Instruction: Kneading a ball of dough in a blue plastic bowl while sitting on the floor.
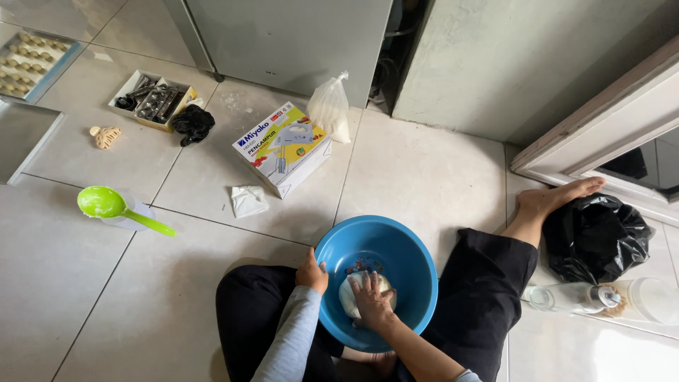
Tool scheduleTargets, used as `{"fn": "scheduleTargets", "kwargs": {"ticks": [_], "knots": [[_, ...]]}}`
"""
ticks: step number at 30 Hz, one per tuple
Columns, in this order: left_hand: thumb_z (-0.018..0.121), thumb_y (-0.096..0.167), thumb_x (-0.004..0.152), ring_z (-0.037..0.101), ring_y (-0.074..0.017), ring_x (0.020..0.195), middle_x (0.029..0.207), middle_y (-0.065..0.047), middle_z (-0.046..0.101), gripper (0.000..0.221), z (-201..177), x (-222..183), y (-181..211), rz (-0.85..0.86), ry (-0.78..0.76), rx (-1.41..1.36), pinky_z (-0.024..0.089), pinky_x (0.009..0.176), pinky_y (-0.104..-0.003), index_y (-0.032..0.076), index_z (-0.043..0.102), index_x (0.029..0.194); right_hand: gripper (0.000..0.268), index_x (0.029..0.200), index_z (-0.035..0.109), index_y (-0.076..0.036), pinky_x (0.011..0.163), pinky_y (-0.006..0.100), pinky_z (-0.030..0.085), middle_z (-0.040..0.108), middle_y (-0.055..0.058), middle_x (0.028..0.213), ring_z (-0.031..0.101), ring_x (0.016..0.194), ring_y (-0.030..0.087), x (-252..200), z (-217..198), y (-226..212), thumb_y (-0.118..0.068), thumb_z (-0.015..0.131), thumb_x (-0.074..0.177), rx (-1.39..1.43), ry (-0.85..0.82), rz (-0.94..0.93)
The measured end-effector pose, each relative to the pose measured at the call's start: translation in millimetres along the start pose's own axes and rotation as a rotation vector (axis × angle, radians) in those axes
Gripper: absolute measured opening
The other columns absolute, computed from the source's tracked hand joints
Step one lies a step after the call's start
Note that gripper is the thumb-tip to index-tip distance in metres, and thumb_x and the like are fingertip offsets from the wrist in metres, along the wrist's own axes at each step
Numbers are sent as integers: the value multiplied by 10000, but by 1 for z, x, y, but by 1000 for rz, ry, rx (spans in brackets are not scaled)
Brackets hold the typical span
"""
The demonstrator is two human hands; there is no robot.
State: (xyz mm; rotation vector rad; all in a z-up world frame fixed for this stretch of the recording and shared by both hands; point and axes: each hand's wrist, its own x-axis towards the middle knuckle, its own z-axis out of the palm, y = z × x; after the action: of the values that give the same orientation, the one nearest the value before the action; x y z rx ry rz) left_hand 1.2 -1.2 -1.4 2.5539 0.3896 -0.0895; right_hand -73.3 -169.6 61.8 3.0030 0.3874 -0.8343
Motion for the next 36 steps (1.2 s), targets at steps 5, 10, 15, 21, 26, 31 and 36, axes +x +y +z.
{"fn": "scheduleTargets", "kwargs": {"ticks": [5,10,15,21,26,31,36], "knots": [[615,215,968,734,-335,1011,1222,-124,694,553,-5,2,2,-24,-38,-7,614,853,-468,187,405,1479,1245,1608,101,-285,976,807,395,112,274,1635,148,1500,542,23,-7,-3,-471,945,711,-38,52,13],[614,263,966,728,-331,1032,1240,-129,689,589,4,9,-3,-52,-54,-11,608,874,-460,202,395,1509,1165,1613,144,-294,1039,748,368,147,276,1607,300,1429,515,31,-10,0,-518,900,756,9,83,8],[610,260,981,706,-320,1120,1311,-113,665,565,6,13,-1,-57,-36,-27,594,949,-454,177,412,1504,1083,1565,266,-316,1061,664,377,394,185,1404,459,1315,444,35,-9,2,-543,918,731,81,209,3],[597,249,978,703,-335,1087,1248,-98,695,501,8,13,0,-73,-25,-36,575,916,-471,214,452,1457,1015,1525,424,-217,1101,485,491,566,113,1439,588,1290,349,41,3,19,-539,942,714,237,376,68],[613,172,988,708,-305,1121,1271,-85,689,461,-11,3,16,-71,-34,-10,595,953,-465,232,453,1416,793,1425,533,-242,1110,492,493,658,69,1305,637,1230,311,21,-12,25,-404,804,697,790,344,279],[638,126,957,717,-294,1047,1147,-89,714,452,13,14,9,20,6,37,595,882,-466,222,451,1357,642,1334,627,-121,967,476,550,684,179,1154,674,1071,353,-8,-19,34,-132,756,705,1486,345,458],[614,176,979,735,-284,1017,1133,-83,729,540,11,11,6,-4,13,44,603,873,-451,268,387,1460,777,1496,436,5,1066,614,349,521,339,1363,492,1243,486,3,8,55,-172,666,776,2060,381,532]]}}
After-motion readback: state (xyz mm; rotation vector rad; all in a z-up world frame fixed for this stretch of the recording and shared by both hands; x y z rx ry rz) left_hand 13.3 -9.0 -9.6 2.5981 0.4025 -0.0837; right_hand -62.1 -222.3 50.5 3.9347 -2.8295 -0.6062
